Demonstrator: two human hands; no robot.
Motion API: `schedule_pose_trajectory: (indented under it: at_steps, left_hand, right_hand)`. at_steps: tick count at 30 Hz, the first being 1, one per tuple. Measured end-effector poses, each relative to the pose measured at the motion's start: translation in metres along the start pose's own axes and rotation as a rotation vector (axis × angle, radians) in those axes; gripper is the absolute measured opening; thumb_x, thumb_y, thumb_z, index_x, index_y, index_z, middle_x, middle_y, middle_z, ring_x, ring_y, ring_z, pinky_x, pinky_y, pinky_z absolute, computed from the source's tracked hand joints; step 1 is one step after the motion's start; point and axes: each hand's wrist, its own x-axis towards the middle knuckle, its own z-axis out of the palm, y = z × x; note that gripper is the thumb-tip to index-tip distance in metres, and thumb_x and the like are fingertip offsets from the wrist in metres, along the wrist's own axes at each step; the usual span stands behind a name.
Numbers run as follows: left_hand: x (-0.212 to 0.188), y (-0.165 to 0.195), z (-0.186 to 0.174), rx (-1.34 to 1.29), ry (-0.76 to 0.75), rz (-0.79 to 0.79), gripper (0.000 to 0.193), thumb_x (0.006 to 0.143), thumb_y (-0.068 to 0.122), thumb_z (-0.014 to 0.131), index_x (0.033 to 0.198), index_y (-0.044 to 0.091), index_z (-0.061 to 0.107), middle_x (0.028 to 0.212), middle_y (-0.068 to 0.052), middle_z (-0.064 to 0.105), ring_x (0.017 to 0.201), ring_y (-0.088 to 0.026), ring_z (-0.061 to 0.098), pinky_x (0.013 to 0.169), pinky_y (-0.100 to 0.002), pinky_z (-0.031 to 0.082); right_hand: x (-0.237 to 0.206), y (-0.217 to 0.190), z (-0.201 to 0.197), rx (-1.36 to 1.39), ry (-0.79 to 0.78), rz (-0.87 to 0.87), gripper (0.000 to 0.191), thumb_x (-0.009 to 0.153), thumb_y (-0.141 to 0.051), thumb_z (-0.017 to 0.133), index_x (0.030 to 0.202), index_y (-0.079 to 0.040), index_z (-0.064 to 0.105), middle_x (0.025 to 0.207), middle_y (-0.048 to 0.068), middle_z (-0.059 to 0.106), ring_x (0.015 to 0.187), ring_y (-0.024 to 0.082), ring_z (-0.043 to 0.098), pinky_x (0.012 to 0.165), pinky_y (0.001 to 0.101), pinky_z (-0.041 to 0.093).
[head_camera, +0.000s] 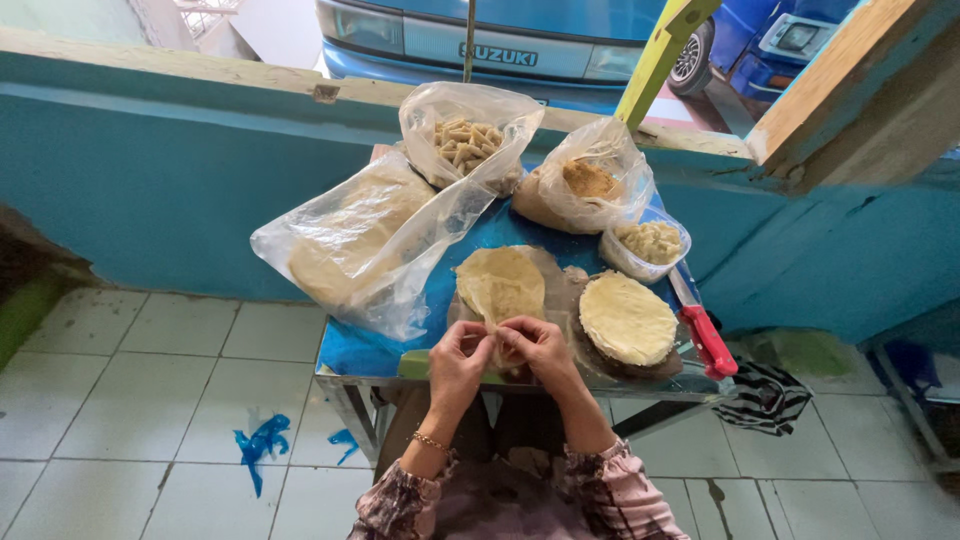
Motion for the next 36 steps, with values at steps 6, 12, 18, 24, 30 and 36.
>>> schedule_pose_trajectory:
  at_steps: [6,12,18,24,30,36]
  left_hand:
    - [0.004,-0.024,-0.002,-0.151,0.003,-0.023,0.010,0.091,0.007,0.073,0.097,0.000,0.069,0.087,-0.004,0.071,0.076,-0.006,0.063,0.067,-0.023,0.053]
    - [0.007,-0.026,0.002,-0.550,-0.080,-0.104,0.006,0.091,0.003,0.066,0.092,0.003,0.060,0.105,-0.002,0.070,0.078,-0.005,0.060,0.065,-0.021,0.050]
    - [0.007,-0.003,0.013,-0.468,-0.206,-0.073,0.007,0.091,0.001,0.066,0.092,0.004,0.060,0.105,-0.002,0.068,0.082,-0.008,0.058,0.070,-0.023,0.049]
    - [-0.001,0.001,-0.022,-0.794,-0.288,-0.198,0.008,0.090,-0.001,0.064,0.091,0.005,0.058,0.093,-0.004,0.067,0.083,-0.012,0.064,0.075,-0.028,0.054]
    - [-0.006,0.008,-0.035,-1.003,-0.319,-0.189,0.010,0.092,-0.004,0.061,0.096,0.004,0.058,0.093,-0.005,0.066,0.084,-0.014,0.064,0.077,-0.027,0.053]
    - [-0.009,0.010,-0.044,-1.041,-0.310,-0.178,0.007,0.093,-0.003,0.060,0.096,0.002,0.057,0.090,-0.006,0.065,0.080,-0.014,0.063,0.075,-0.028,0.053]
  right_hand:
    - [0.005,0.002,0.000,-0.102,0.094,-0.062,0.019,0.097,-0.017,0.067,0.105,0.000,0.073,0.087,0.001,0.072,0.076,0.007,0.064,0.065,0.0222,0.052]
    - [0.004,-0.023,0.005,0.276,0.161,-0.034,0.019,0.100,-0.022,0.060,0.106,-0.004,0.065,0.092,-0.001,0.069,0.084,0.008,0.063,0.074,0.0235,0.053]
    - [-0.018,-0.042,0.033,-0.583,0.566,-0.425,0.029,0.096,-0.030,0.069,0.105,-0.003,0.068,0.077,-0.004,0.060,0.067,0.007,0.055,0.063,0.0219,0.047]
    - [-0.022,-0.055,-0.009,0.089,0.304,-0.238,0.020,0.105,-0.022,0.070,0.098,-0.003,0.073,0.079,-0.010,0.055,0.070,0.000,0.044,0.059,0.0180,0.035]
    - [-0.033,-0.053,-0.023,0.299,0.360,-0.252,0.016,0.099,-0.020,0.069,0.100,-0.004,0.073,0.082,-0.006,0.066,0.072,0.002,0.054,0.063,0.0187,0.044]
    - [-0.043,-0.051,-0.039,0.324,0.403,-0.299,0.015,0.099,-0.021,0.069,0.099,-0.006,0.072,0.088,-0.005,0.067,0.079,0.003,0.058,0.071,0.0197,0.049]
